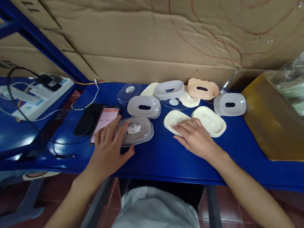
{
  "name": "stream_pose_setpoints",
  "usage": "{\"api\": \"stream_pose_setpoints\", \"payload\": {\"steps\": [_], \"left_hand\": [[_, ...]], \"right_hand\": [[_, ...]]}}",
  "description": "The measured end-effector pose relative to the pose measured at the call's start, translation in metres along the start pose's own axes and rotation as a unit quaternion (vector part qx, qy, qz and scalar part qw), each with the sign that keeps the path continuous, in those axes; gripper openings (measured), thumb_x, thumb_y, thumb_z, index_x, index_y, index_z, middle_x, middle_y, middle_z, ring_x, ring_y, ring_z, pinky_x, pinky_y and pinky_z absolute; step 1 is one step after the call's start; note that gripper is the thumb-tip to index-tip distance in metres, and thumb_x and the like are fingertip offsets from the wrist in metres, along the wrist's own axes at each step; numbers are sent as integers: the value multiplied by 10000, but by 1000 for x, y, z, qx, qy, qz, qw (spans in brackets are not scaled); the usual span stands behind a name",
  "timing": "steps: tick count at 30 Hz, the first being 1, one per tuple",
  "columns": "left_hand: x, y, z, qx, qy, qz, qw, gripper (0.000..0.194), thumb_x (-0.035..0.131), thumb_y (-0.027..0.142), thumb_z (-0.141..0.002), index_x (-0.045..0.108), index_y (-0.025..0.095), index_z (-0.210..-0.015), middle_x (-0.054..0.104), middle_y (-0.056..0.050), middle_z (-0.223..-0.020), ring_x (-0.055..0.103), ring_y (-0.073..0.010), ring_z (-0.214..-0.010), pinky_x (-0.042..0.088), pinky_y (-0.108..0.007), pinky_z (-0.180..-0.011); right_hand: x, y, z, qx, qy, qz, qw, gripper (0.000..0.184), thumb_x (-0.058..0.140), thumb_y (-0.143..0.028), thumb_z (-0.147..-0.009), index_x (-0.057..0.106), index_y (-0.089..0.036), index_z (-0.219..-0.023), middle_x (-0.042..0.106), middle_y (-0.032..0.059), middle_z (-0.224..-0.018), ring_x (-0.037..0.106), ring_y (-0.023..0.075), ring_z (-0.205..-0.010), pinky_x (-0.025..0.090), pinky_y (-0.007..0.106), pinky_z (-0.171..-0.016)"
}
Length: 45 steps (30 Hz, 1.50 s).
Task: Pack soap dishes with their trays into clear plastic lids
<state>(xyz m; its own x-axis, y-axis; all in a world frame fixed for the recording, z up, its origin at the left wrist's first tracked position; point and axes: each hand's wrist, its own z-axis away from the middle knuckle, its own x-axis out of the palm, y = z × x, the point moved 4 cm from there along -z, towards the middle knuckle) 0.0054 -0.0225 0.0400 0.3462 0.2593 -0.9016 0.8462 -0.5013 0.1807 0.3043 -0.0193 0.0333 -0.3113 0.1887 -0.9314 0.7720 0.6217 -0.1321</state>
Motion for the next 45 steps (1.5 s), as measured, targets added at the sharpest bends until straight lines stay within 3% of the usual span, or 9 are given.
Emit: {"api": "stream_pose_setpoints", "payload": {"steps": [5,11,18,24,29,32,37,41,45], "left_hand": [[3,33,9,60,35,3,998,669,613,135,-965,443,200,-1608,481,-235,-1652,487,-422,-1510,342,-657,-1217],[27,80,16,222,-80,38,971,566,561,200,-1046,467,188,-1604,449,-166,-1707,463,-334,-1540,390,-530,-1229],[29,81,13,218,-91,81,968,345,607,173,-1048,625,191,-1392,710,-112,-1340,646,-289,-1268,398,-539,-1178],[24,69,22,203,-36,121,971,231,608,96,-1038,670,218,-1224,735,-53,-1094,664,-234,-1079,467,-443,-1011],[25,63,18,204,-20,129,970,200,610,69,-1022,685,194,-1160,730,-72,-1108,676,-243,-1076,535,-410,-931],[26,59,18,205,-15,149,967,214,619,76,-1018,689,185,-1187,735,-87,-1126,697,-243,-1065,581,-408,-911],[25,49,23,128,40,188,973,426,688,131,-1010,623,246,-1415,690,-118,-1324,708,-253,-1178,646,-404,-976],[22,48,21,103,43,205,972,498,747,261,-1013,560,233,-1473,582,-171,-1500,637,-313,-1358,644,-470,-1077],[24,52,14,125,-13,193,973,476,690,291,-1057,524,211,-1497,484,-214,-1624,527,-367,-1513,592,-560,-1155]], "right_hand": [[-9,-6,1,-42,-35,-99,994,188,648,-272,-1061,760,-239,-1208,813,60,-1155,730,250,-1130,499,454,-1011],[-25,-1,-1,-11,51,-140,989,201,648,-297,-1061,740,-268,-1237,816,45,-1165,744,251,-1138,512,451,-1013],[-18,16,-12,33,82,-75,993,343,560,-278,-1085,677,-275,-1407,765,86,-1365,706,292,-1283,521,506,-1079],[11,-14,-93,-53,-14,7,998,460,571,-260,-1075,592,-201,-1531,630,122,-1573,559,310,-1468,443,525,-1193],[26,-12,-129,-64,-43,73,994,323,602,-223,-1063,711,-157,-1359,750,142,-1374,653,318,-1299,425,521,-1171],[0,-4,-98,-35,31,34,998,327,579,-282,-1093,709,-219,-1386,773,106,-1328,684,299,-1240,448,506,-1129],[-41,-14,4,20,82,-34,996,630,701,-262,-1029,511,-384,-1617,778,47,-1295,720,309,-1185,535,512,-1028],[-37,-44,51,43,37,-41,998,717,693,-203,-1030,426,-384,-1670,793,37,-1257,730,294,-1143,549,517,-1003],[-24,-65,54,28,20,-34,999,713,654,-181,-1054,379,-326,-1696,798,50,-1270,730,277,-1153,544,511,-1021]]}}
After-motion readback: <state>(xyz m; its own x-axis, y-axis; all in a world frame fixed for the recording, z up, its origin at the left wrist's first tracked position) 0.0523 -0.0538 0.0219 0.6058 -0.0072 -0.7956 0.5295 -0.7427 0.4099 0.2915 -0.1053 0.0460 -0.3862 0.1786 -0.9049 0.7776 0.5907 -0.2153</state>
